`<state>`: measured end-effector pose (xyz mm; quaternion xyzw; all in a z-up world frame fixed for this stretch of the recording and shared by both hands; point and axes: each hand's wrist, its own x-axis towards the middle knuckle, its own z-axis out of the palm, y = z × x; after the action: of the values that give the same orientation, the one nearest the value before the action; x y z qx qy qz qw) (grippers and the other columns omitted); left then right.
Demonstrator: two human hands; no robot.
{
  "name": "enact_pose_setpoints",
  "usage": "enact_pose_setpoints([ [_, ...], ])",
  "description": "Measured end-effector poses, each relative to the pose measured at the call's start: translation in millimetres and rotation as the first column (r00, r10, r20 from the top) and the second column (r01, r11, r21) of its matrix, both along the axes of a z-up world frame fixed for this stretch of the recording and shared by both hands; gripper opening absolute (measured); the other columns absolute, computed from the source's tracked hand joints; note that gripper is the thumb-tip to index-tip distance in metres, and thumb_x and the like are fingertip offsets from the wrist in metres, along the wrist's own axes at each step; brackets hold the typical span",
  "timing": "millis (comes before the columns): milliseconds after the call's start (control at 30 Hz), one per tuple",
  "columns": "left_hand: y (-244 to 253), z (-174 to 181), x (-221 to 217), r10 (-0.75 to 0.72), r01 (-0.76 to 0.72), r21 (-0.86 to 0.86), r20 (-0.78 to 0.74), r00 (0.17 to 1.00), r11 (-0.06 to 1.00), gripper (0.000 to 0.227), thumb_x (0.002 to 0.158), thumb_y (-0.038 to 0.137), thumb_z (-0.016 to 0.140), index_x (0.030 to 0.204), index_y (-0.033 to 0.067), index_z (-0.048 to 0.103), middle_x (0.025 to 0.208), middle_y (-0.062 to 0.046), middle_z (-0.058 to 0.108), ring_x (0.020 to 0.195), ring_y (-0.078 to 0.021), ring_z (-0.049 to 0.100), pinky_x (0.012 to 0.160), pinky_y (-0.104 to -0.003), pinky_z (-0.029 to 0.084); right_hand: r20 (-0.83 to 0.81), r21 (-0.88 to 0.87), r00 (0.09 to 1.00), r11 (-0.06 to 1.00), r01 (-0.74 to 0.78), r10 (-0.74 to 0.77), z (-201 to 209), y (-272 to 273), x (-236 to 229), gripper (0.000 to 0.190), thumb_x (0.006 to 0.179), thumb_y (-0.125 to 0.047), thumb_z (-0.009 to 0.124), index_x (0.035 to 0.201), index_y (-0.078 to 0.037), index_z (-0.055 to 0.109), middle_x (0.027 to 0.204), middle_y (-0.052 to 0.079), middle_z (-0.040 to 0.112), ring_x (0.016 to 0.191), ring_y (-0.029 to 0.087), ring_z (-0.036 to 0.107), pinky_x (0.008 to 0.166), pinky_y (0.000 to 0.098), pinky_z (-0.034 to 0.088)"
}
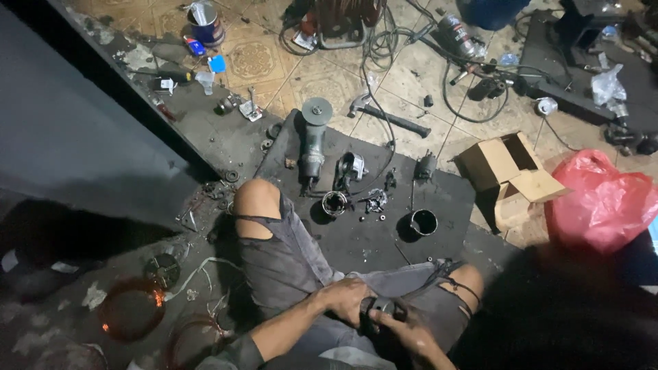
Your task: The person sits on the floor and assembles mechanical components, including a cylindrical housing, a shaft with gears, and a circular metal plate. They use a hammer to tap parts into place and repeatedly fit and remove components to align them.
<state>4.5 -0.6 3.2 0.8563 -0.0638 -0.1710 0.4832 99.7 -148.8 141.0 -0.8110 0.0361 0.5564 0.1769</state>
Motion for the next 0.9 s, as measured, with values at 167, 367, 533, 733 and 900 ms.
enact_pose_setpoints([
  [167,0,4,-1,0.000,0.000,0.003,0.049,0.999,1.000,0.035,0.067,0.040,0.077,0.084,0.0122,0.064,0.081,-0.009,0.071,0.075,-0.0319,0.068,0.070,-0.046,0.054,0.114,0.131,0.961,0.955,-0.267,0.253,-33,-22,2,0.089,0.066,-0.057,0.086,0.146,-0.030,0.058,0.142,0.002,0.069,0.134,0.023,0.063,0.116,0.0384,0.048],
  [367,-1,-42,6,-0.084,0.084,0.006,0.128,0.988,0.996,0.051,0.063,0.052,0.078,0.081,0.0064,0.063,0.076,-0.010,0.067,0.071,-0.0291,0.064,0.066,-0.044,0.049,0.619,0.242,0.426,0.356,-0.903,0.660,-116,-76,29,0.091,0.084,-0.046,0.086,0.157,-0.041,0.031,0.156,0.014,0.032,0.139,0.036,0.039,0.111,0.0528,0.041],
  [533,-1,-5,-1,-0.034,0.032,0.038,0.039,0.999,0.999,0.046,0.054,0.042,0.077,0.085,0.0111,0.062,0.076,-0.010,0.067,0.074,-0.0313,0.066,0.067,-0.043,0.052,0.500,0.291,0.718,0.686,-0.667,0.485,-102,-74,17,0.080,0.075,-0.058,0.082,0.143,-0.031,0.052,0.146,0.005,0.054,0.132,0.028,0.057,0.111,0.0434,0.047],
  [733,0,15,2,-0.040,0.040,0.007,-0.038,0.998,0.999,0.044,0.057,0.037,0.081,0.092,0.0142,0.066,0.083,-0.009,0.070,0.077,-0.0305,0.068,0.070,-0.042,0.054,0.026,-0.090,0.990,0.986,-0.139,0.142,-46,-53,6,0.101,0.073,-0.068,0.075,0.158,-0.032,0.035,0.161,0.005,0.045,0.149,0.029,0.044,0.127,0.0453,0.029],
  [900,1,-1,-2,-0.009,0.006,0.055,0.054,0.999,0.998,0.042,0.054,0.035,0.082,0.083,0.0103,0.064,0.076,-0.012,0.069,0.072,-0.0334,0.066,0.064,-0.045,0.051,0.500,0.293,0.804,0.811,-0.506,0.322,-70,-56,-2,0.097,0.065,-0.061,0.090,0.146,-0.025,0.052,0.138,0.006,0.066,0.130,0.027,0.061,0.110,0.0419,0.050],
])
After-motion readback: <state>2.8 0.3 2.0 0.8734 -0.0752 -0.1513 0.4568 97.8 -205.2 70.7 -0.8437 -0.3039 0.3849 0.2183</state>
